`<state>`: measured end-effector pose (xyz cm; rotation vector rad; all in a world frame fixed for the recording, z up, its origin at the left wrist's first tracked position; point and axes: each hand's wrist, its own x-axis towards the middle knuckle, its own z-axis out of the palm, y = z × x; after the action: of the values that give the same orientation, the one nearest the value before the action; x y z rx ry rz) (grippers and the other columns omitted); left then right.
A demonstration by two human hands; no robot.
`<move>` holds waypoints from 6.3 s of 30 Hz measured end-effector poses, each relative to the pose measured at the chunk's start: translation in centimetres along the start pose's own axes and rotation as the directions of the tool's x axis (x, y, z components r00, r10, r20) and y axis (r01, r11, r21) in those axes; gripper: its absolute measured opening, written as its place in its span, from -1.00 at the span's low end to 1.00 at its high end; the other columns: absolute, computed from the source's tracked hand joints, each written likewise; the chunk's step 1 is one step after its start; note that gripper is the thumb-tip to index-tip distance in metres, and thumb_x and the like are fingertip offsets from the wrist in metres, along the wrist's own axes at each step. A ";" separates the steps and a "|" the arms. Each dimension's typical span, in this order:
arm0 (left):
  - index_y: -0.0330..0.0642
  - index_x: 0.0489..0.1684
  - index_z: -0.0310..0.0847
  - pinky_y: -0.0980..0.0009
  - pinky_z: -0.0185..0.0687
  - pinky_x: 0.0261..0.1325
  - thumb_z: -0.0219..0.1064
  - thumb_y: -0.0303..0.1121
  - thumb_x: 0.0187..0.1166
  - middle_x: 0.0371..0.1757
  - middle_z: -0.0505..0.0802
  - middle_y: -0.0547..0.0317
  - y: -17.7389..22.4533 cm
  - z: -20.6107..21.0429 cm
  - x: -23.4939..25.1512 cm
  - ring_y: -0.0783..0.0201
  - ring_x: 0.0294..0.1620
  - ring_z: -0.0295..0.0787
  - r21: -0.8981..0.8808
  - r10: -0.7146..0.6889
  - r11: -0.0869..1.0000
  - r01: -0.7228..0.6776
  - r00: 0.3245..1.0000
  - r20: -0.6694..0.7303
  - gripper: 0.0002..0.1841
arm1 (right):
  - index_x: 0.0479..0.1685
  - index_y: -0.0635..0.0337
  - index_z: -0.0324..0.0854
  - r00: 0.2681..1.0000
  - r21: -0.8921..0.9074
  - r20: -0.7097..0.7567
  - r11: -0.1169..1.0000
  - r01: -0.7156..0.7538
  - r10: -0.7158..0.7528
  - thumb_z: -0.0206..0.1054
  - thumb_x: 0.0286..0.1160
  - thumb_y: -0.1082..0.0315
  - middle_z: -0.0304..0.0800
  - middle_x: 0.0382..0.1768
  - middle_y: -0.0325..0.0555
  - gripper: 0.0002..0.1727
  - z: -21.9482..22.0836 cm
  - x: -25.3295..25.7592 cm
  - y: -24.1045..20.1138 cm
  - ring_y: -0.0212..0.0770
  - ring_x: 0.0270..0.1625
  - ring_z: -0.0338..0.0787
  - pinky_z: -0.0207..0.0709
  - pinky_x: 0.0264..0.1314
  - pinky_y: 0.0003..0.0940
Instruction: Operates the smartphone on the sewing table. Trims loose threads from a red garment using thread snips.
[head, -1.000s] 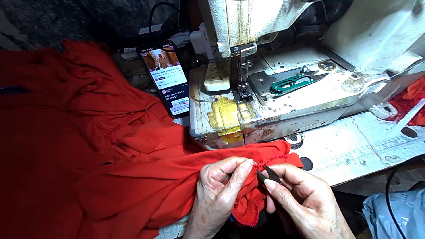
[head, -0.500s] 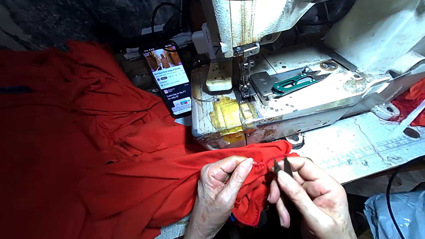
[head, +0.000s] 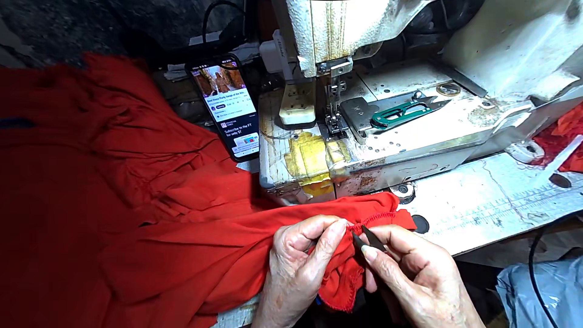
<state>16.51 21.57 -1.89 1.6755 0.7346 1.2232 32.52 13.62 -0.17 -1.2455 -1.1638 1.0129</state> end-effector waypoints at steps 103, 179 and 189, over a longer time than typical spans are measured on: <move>-0.10 -0.37 0.88 0.67 0.59 -0.37 0.42 -0.33 0.48 -0.50 0.83 0.35 0.7 0.5 0.3 0.55 -0.47 0.70 0.047 -0.117 0.992 0.116 0.993 0.016 -0.88 | 0.10 0.06 0.61 0.977 -0.141 -0.054 0.971 0.195 -0.204 0.25 0.71 0.24 0.68 -0.45 -0.36 -0.83 -3.0 1.2 -0.4 -0.54 -0.64 0.56 0.47 -0.68 -0.64; -0.15 -0.46 0.82 0.72 0.51 -0.47 0.33 -0.36 0.61 -0.58 0.75 0.34 0.6 0.7 0.3 0.59 -0.56 0.61 -0.005 -0.112 0.994 0.112 0.993 -0.043 -0.78 | 0.03 0.32 0.64 0.996 0.116 0.059 0.991 0.062 -0.069 0.24 0.67 0.49 0.79 -0.46 -0.33 -0.87 -0.9 0.0 0.0 -0.55 -0.63 0.65 0.54 -0.70 -0.64; -0.16 -0.43 0.83 0.71 0.51 -0.47 0.34 -0.36 0.60 -0.59 0.75 0.33 0.6 0.8 0.2 0.59 -0.56 0.61 -0.005 -0.109 0.994 0.109 0.993 -0.049 -0.79 | -0.03 0.30 0.69 0.998 0.049 0.067 0.999 0.014 -0.017 0.25 0.67 0.42 0.78 -0.46 -0.39 -0.84 -0.7 0.2 -0.2 -0.64 -0.61 0.59 0.42 -0.68 -0.71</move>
<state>17.32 21.24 -1.35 1.5867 0.8436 1.1915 33.27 13.72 0.06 -1.1701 -1.1922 1.0725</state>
